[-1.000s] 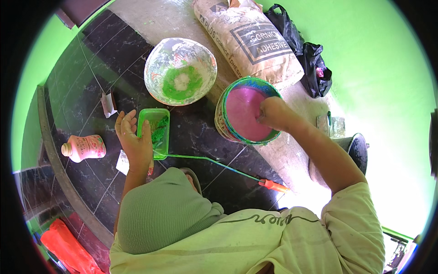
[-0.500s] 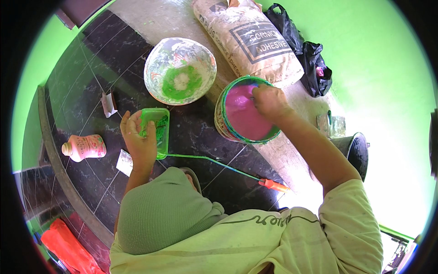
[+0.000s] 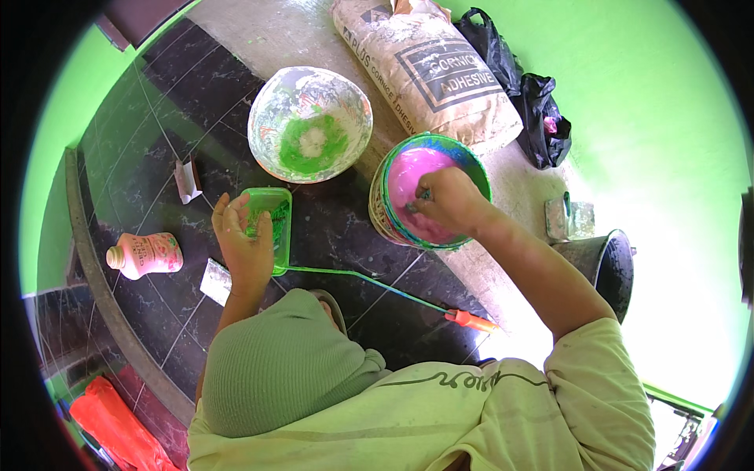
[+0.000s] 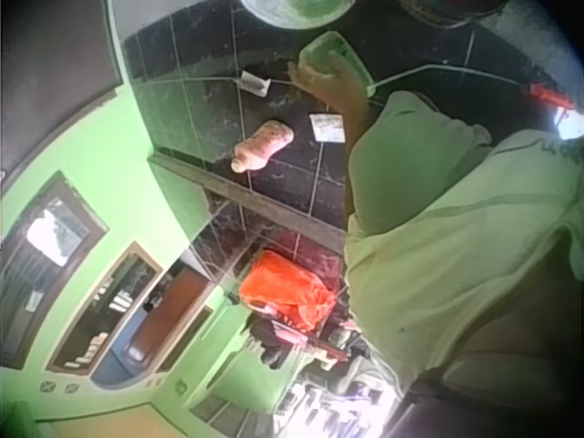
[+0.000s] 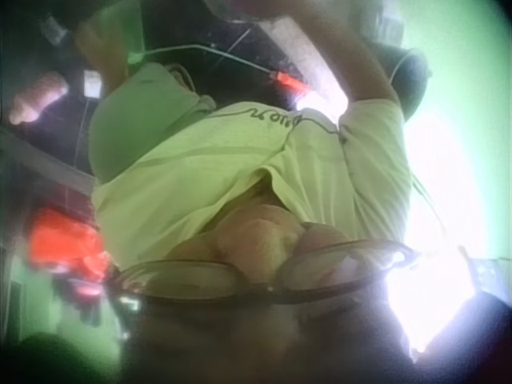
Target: The person sits on the floor and mixes a pink liquid in a bucket using a stick. They add a liquid from a pink bottle into the bucket and continue stirring. The person then picks up a green dustpan and brush, walks to another room, and places them on the floor.
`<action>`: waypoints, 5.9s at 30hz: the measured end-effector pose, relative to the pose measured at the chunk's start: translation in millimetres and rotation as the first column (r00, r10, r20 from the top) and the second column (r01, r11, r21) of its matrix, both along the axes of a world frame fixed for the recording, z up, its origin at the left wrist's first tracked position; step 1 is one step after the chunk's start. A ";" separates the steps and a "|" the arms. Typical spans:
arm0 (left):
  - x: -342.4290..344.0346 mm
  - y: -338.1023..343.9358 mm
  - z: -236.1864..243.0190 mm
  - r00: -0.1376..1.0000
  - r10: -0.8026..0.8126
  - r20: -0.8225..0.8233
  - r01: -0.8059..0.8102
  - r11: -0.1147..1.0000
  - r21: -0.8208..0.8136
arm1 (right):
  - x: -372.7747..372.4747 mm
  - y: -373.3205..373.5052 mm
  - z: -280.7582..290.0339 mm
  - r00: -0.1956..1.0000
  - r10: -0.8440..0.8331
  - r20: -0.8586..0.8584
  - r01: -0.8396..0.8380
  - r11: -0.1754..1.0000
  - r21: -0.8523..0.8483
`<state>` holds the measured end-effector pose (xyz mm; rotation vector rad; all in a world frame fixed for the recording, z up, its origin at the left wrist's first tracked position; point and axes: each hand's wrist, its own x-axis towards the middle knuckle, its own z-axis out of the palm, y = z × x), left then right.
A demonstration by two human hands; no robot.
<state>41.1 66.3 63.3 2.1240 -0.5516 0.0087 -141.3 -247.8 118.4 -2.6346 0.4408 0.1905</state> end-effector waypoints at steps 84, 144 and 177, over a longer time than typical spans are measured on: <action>-3.3 -3.3 -13.5 0.998 -0.010 -0.056 0.009 1.000 -0.004 | -11.7 -13.9 7.0 0.969 -0.024 -0.245 0.030 0.999 0.019; -6.9 -9.6 -13.4 0.997 -0.025 -0.078 0.025 1.000 0.010 | -37.3 -30.8 7.6 0.993 -0.121 -0.007 0.121 0.993 0.017; -20.3 -35.8 -10.1 0.992 -0.112 0.062 0.115 0.992 -0.059 | -166.3 20.8 245.2 0.568 -0.145 0.810 0.213 0.977 0.026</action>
